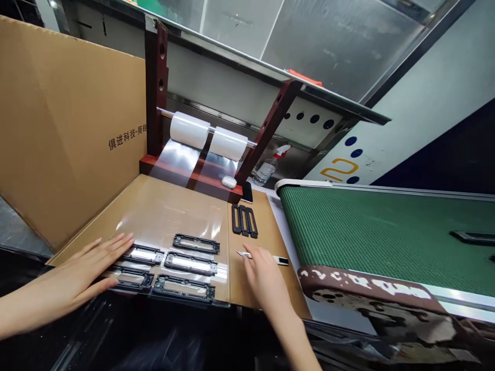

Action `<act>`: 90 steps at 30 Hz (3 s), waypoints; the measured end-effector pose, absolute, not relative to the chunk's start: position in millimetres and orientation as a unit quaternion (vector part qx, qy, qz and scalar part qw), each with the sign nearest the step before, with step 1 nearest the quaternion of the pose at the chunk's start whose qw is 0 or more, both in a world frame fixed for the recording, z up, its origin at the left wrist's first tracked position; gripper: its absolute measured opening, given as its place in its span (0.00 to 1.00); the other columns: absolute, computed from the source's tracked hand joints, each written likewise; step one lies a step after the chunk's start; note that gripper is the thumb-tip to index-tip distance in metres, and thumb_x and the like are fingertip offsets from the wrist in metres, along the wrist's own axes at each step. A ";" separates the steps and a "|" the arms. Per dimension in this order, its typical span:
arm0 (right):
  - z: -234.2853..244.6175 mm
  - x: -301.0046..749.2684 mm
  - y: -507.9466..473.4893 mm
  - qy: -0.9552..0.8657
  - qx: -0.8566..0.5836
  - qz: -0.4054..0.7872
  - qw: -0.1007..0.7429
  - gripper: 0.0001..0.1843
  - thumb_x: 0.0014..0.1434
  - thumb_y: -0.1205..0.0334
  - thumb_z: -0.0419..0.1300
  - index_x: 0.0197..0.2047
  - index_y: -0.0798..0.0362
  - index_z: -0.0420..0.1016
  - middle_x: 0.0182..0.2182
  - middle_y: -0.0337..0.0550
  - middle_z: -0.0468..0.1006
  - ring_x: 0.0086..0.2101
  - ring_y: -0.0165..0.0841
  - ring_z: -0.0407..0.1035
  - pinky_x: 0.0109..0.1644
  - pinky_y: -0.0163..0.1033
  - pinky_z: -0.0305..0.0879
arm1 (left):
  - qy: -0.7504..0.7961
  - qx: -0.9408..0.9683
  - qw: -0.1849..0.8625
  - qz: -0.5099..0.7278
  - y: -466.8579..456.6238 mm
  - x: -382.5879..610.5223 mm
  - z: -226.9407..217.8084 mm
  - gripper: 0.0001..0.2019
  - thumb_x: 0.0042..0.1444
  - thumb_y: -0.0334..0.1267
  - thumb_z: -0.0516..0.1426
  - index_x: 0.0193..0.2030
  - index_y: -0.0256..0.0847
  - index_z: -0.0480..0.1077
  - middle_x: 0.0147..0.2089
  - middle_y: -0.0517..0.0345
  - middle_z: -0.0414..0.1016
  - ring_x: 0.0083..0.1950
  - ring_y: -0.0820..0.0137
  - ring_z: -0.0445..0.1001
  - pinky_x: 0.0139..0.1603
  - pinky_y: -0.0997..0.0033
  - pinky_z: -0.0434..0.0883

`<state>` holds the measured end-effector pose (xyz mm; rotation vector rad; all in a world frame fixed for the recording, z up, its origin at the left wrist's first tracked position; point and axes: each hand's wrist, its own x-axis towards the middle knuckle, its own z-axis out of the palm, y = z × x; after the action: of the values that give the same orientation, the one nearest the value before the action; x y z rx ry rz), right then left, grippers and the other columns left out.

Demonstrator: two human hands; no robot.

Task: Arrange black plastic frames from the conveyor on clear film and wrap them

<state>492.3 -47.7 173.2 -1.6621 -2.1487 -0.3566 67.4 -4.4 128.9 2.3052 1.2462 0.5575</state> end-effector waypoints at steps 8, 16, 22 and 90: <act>149.6 548.2 -59.6 -0.760 -0.609 -0.194 0.114 0.17 0.67 0.69 0.47 0.51 0.55 0.74 0.43 0.54 0.81 0.42 0.44 0.76 0.47 0.49 0.73 | 0.408 0.891 0.034 0.196 5.7 59.2 107.9 0.33 0.66 0.48 0.48 0.74 0.65 0.36 0.73 0.63 0.57 0.68 0.54 0.64 0.63 0.38 0.65; 163.4 545.6 -49.5 -0.774 -0.587 -0.199 0.130 0.19 0.71 0.66 0.43 0.42 0.57 0.75 0.34 0.53 0.79 0.36 0.43 0.75 0.44 0.49 0.72 | 0.386 0.894 0.088 0.210 18.6 80.8 131.3 0.29 0.65 0.48 0.51 0.71 0.70 0.46 0.71 0.70 0.61 0.70 0.54 0.61 0.67 0.41 0.62; 195.5 497.6 -62.4 -0.810 -0.550 -0.134 0.156 0.16 0.73 0.65 0.45 0.52 0.53 0.73 0.35 0.44 0.80 0.34 0.33 0.75 0.39 0.36 0.71 | 0.334 0.917 0.081 0.203 23.2 114.7 147.6 0.27 0.64 0.54 0.52 0.69 0.70 0.51 0.71 0.64 0.61 0.70 0.48 0.61 0.62 0.35 0.66; 219.7 507.7 -87.3 -0.879 -0.464 -0.062 0.086 0.16 0.72 0.66 0.48 0.55 0.51 0.74 0.30 0.39 0.75 0.27 0.28 0.69 0.28 0.32 0.60 | 0.288 0.946 -0.051 0.136 40.1 135.3 156.3 0.31 0.63 0.59 0.51 0.71 0.59 0.53 0.73 0.57 0.57 0.69 0.48 0.63 0.59 0.42 0.70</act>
<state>507.7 -87.3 219.7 -1.3837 -2.6219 -0.1846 135.3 40.1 156.3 3.0739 0.9369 0.4419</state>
